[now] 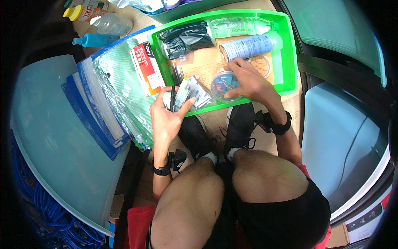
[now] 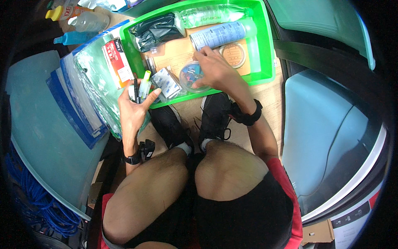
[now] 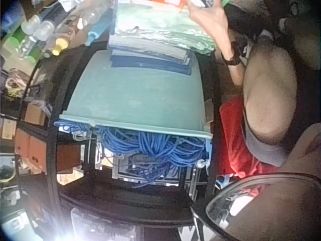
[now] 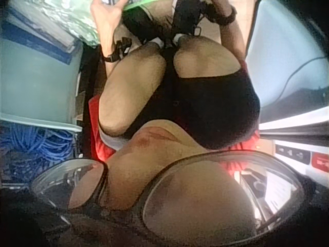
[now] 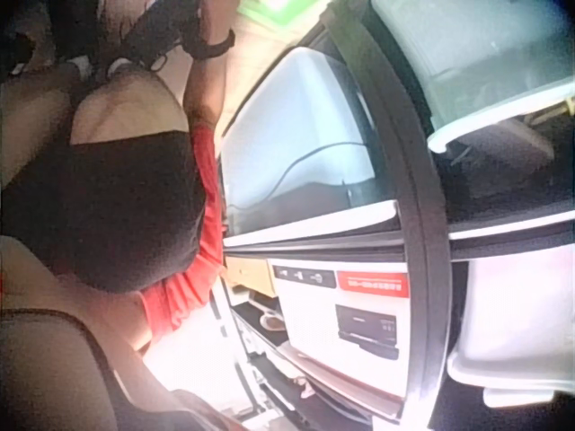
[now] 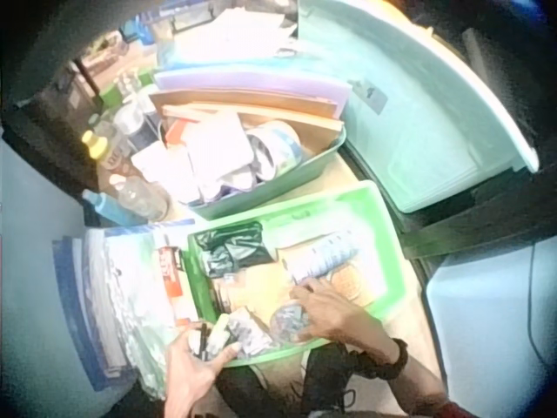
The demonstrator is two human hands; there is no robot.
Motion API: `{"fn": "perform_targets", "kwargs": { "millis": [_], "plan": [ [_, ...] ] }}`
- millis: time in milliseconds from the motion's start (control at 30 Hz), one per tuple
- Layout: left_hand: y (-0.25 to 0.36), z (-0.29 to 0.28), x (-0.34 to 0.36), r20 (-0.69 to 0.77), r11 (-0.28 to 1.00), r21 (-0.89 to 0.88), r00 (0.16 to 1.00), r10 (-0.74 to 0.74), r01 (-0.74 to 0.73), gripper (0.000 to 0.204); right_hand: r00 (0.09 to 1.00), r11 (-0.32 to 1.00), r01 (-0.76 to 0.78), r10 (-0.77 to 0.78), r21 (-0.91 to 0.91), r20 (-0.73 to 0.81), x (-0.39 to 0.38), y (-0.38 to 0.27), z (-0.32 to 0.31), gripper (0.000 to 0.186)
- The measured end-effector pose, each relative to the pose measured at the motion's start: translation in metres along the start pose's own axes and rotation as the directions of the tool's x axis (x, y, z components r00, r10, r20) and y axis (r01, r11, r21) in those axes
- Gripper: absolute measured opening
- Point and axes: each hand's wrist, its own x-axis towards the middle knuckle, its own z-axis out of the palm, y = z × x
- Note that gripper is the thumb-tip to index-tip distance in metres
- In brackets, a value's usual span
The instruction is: The person moves various stationery items and containers including folders, a green tray, a cardboard sheet, and plastic bottles, one at a time, within a storage area.
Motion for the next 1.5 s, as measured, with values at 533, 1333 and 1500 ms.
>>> {"fn": "perform_targets", "kwargs": {
  "millis": [533, 1333, 1500],
  "plan": [
    [0.012, 0.008, -0.003, 0.122, 0.934, -0.347, 0.992, -0.044, 0.084, 0.061, 0.992, 0.377, -0.118, 0.009, 0.919, 0.124, -0.002, -0.036, -0.043, 0.087],
    [-0.055, -0.120, 0.007, -0.682, 0.954, -0.292, 0.684, -0.257, 0.067, 0.040, 0.987, 0.659, 0.014, 0.112, 0.752, -0.116, 0.006, -0.020, -0.018, 0.048],
    [-0.039, -0.115, 0.001, -0.784, 0.997, 0.004, 0.619, -0.044, 0.076, 0.052, 0.990, 0.838, -0.138, 0.118, 0.528, 0.071, 0.025, -0.024, 0.046, 0.063]
  ]
}}
